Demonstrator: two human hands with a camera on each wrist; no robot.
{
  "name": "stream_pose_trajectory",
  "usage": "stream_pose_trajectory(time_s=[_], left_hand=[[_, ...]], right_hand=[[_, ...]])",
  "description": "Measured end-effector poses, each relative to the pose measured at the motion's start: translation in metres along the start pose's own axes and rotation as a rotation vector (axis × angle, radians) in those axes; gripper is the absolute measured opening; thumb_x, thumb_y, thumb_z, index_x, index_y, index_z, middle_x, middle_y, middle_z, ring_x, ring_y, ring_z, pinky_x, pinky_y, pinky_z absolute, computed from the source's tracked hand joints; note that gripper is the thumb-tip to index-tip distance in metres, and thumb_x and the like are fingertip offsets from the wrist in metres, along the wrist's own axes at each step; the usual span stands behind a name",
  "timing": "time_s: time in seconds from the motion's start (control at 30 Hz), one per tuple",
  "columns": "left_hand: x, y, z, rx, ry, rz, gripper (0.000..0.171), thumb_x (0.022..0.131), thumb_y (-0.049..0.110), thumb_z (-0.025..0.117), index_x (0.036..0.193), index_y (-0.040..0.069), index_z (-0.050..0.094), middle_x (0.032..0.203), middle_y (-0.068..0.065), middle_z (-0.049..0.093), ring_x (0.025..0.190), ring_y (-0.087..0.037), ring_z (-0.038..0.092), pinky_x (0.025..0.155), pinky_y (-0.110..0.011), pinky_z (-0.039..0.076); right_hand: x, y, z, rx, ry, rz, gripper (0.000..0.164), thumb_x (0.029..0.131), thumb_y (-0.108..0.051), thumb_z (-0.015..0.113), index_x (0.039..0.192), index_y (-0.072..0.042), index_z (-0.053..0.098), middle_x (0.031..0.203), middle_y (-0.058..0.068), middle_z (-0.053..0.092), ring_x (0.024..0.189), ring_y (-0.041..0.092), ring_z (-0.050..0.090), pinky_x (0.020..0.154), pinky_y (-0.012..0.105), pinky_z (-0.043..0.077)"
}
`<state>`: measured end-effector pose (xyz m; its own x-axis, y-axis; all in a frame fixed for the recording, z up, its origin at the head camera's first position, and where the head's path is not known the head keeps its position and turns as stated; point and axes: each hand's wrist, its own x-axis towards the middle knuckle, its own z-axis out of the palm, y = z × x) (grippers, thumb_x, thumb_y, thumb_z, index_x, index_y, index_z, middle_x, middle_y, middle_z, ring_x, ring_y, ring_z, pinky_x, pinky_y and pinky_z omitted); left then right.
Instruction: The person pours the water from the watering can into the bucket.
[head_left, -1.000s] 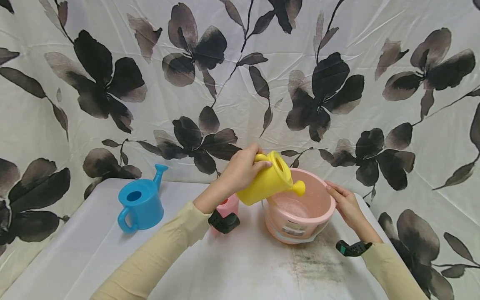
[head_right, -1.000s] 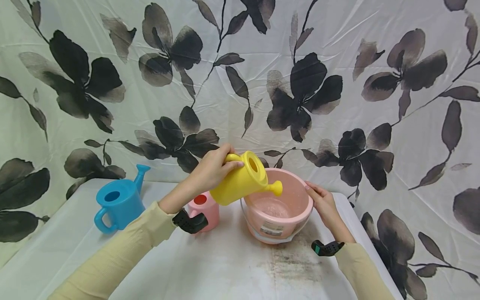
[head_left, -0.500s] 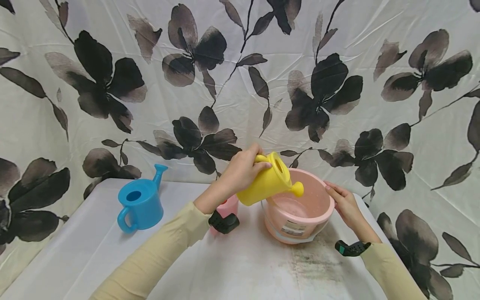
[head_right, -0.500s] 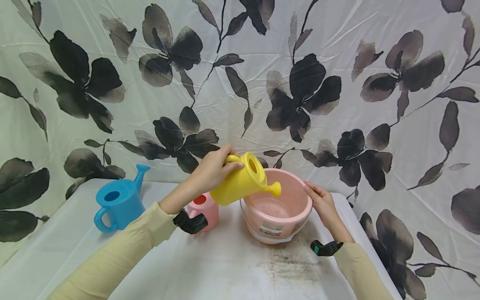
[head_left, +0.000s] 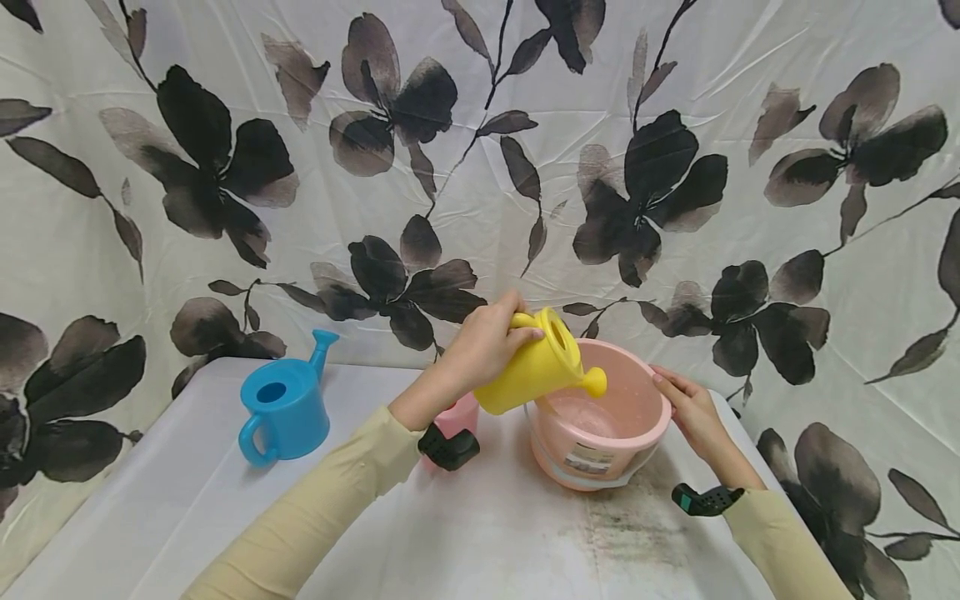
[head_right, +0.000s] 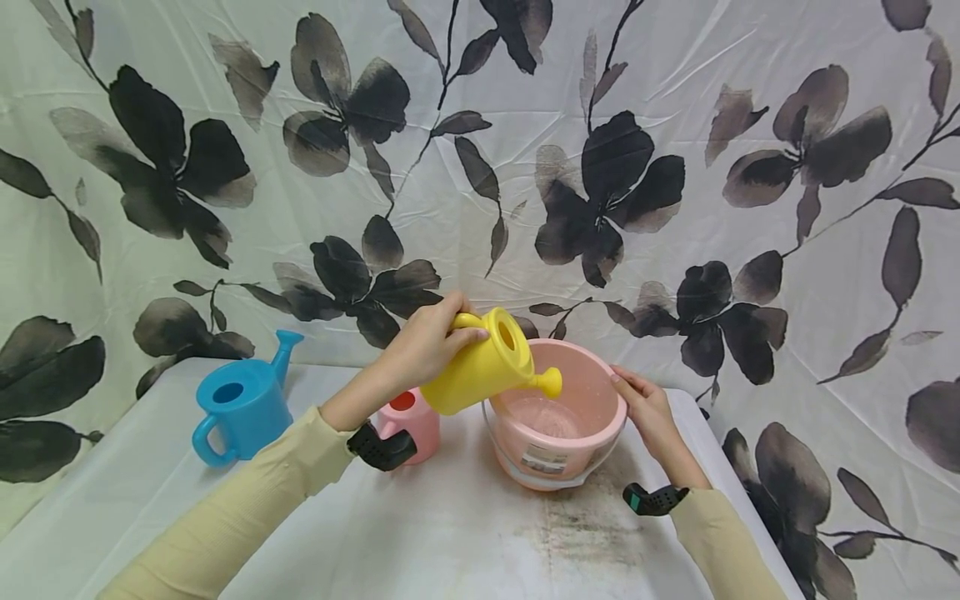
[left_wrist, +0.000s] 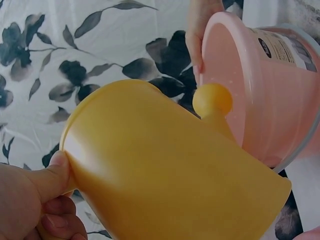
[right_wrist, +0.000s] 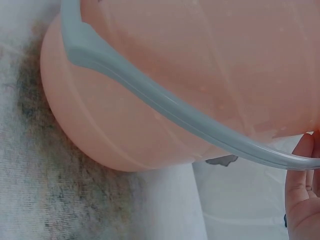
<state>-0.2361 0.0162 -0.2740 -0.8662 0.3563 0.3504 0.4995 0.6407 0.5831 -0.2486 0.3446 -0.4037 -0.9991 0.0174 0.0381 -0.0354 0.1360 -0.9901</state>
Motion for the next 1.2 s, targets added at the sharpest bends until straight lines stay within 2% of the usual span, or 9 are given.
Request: stream_pose_trajectory(time_s=[0.73,0.9,1.2], left_hand=[[0.0026,0.0019,-0.0004,0.018,-0.008,-0.01,0.024,0.092,0.027,0.064,0.101,0.007,0.055,0.09,-0.009,0.064,0.079,-0.021,0.055,0.071,-0.029,0.044],[0.0036,0.0028,-0.0011,0.015,-0.01,-0.015,0.023,0.092,0.026,0.065,0.1,0.007,0.055,0.086,-0.008,0.061,0.077,-0.02,0.053,0.069,-0.027,0.042],[0.0067,0.0066,-0.0014,0.026,-0.028,-0.026,0.022,0.092,0.025,0.064,0.102,0.007,0.056,0.088,-0.007,0.061,0.079,-0.02,0.052,0.071,-0.028,0.041]], right_hand=[[-0.0013,-0.0013,0.0004,-0.026,-0.002,0.021,0.068,0.099,-0.035,0.051,0.146,0.008,0.027,0.097,-0.031,0.055,0.094,-0.014,0.057,0.08,0.011,0.049],[-0.0011,-0.0018,0.0,-0.038,0.001,0.022,0.068,0.1,-0.036,0.05,0.146,0.007,0.028,0.099,-0.03,0.054,0.094,-0.015,0.056,0.08,0.01,0.049],[0.0,0.0015,-0.0004,0.002,-0.011,-0.007,0.068,0.1,-0.033,0.051,0.145,0.011,0.026,0.099,-0.029,0.057,0.095,-0.013,0.057,0.08,0.011,0.05]])
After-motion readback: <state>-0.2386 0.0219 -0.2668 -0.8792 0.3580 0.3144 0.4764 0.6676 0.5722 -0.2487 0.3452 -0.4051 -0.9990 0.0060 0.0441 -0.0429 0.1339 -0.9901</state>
